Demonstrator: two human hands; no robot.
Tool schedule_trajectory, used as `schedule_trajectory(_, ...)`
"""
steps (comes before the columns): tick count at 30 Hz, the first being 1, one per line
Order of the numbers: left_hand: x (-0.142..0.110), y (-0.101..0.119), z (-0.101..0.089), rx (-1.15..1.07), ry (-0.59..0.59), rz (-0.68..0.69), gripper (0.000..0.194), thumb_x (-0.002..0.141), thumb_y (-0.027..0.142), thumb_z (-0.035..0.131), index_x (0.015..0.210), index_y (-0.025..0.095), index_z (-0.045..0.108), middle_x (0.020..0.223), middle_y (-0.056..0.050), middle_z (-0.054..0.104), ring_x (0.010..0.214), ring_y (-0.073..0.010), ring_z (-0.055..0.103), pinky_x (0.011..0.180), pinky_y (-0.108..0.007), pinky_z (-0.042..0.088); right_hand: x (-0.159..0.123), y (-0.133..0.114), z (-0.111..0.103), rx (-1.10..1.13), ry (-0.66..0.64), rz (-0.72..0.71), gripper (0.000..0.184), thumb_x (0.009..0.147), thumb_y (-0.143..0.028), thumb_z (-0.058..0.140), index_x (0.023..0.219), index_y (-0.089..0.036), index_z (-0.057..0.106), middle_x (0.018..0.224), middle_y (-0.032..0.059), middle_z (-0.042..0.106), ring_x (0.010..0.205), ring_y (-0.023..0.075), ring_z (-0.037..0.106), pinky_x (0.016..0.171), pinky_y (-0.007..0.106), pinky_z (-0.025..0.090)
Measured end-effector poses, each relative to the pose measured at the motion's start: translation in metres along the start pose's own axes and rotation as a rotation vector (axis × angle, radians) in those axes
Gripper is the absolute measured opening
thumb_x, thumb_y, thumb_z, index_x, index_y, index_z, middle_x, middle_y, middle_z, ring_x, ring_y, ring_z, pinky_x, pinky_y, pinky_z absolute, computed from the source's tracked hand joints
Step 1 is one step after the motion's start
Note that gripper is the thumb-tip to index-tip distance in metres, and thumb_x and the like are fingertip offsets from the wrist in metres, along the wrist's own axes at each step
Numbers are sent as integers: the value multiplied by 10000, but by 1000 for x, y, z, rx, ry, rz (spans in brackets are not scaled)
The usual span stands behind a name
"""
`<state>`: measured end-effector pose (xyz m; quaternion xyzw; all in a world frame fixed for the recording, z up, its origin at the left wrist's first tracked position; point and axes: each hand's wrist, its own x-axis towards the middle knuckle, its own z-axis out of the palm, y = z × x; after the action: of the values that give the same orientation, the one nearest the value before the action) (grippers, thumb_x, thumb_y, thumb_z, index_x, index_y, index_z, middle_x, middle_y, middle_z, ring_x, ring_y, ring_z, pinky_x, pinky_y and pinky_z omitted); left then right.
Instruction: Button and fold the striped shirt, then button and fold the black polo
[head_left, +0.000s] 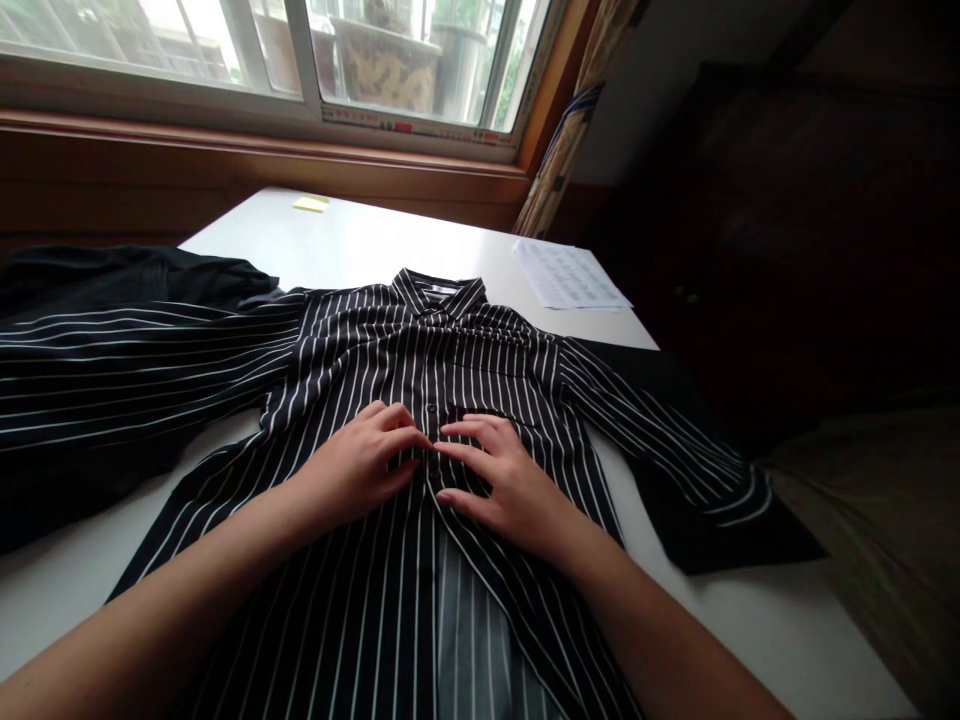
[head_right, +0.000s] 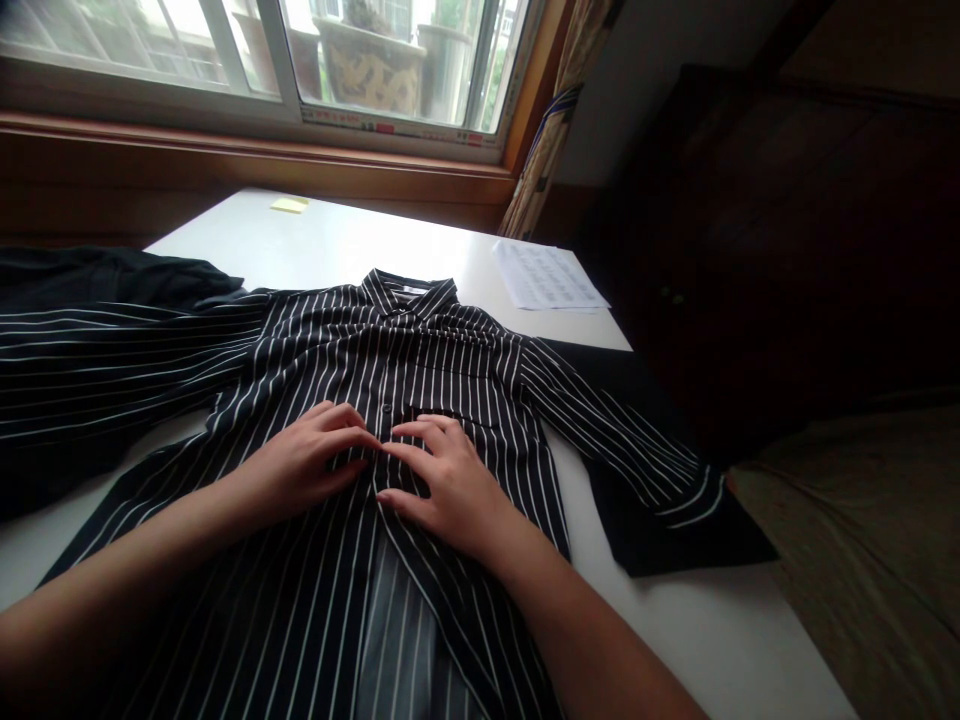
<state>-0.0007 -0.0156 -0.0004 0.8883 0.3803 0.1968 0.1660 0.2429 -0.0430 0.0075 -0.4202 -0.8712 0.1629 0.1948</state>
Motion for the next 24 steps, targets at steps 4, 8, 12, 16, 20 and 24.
schedule_trajectory(4, 0, -3, -4, 128, -8, -6, 263, 933, 230, 610, 1178, 284, 691, 1172, -64, 607, 1085, -258, 519, 924, -440, 509, 1, -2, -2, 82, 28, -130, 263, 969, -298, 610, 1204, -231, 705, 1131, 72, 661, 1092, 225, 541, 987, 421, 495)
schedule_trajectory(8, -1, -9, -8, 239, 1, 25, 367, 943, 266, 607, 1306, 308, 645, 1303, -84, 584, 1173, -291, 494, 974, -473, 493, 1, -2, -2, 41, -36, -170, 242, 975, -284, 595, 1161, -224, 738, 1052, 74, 656, 947, 214, 550, 892, 419, 507)
schedule_trajectory(12, -2, -11, -10, 308, -2, 34, 386, 956, 312, 594, 1340, 300, 627, 1369, -107, 560, 1213, -311, 484, 995, -501, 481, 0, -1, -5, 37, -43, -185, 216, 978, -291, 589, 1074, -235, 774, 998, 67, 659, 878, 200, 552, 828, 401, 502)
schedule_trajectory(16, -2, -10, -10, 326, -4, 46, 389, 966, 305, 578, 1353, 297, 614, 1371, -109, 564, 1232, -308, 484, 1012, -502, 472, 0, -1, -7, 68, -61, -219, 193, 965, -291, 608, 1026, -253, 787, 938, 57, 666, 844, 189, 569, 788, 374, 499)
schedule_trajectory(20, -3, -11, -9, 323, 4, 51, 385, 961, 301, 583, 1344, 302, 618, 1364, -99, 571, 1228, -299, 492, 1017, -489, 467, 0, -2, -5, 77, -43, -198, 248, 973, -270, 580, 1157, -219, 738, 947, 69, 657, 849, 190, 572, 791, 367, 502)
schedule_trajectory(24, -3, -10, -9, 318, 2, 44, 375, 965, 307, 576, 1336, 293, 624, 1359, -107, 575, 1229, -308, 493, 1016, -493, 462, 0, 0, -4, -42, -49, -141, 283, 972, -317, 583, 1198, -225, 725, 973, 74, 634, 873, 206, 547, 817, 396, 489)
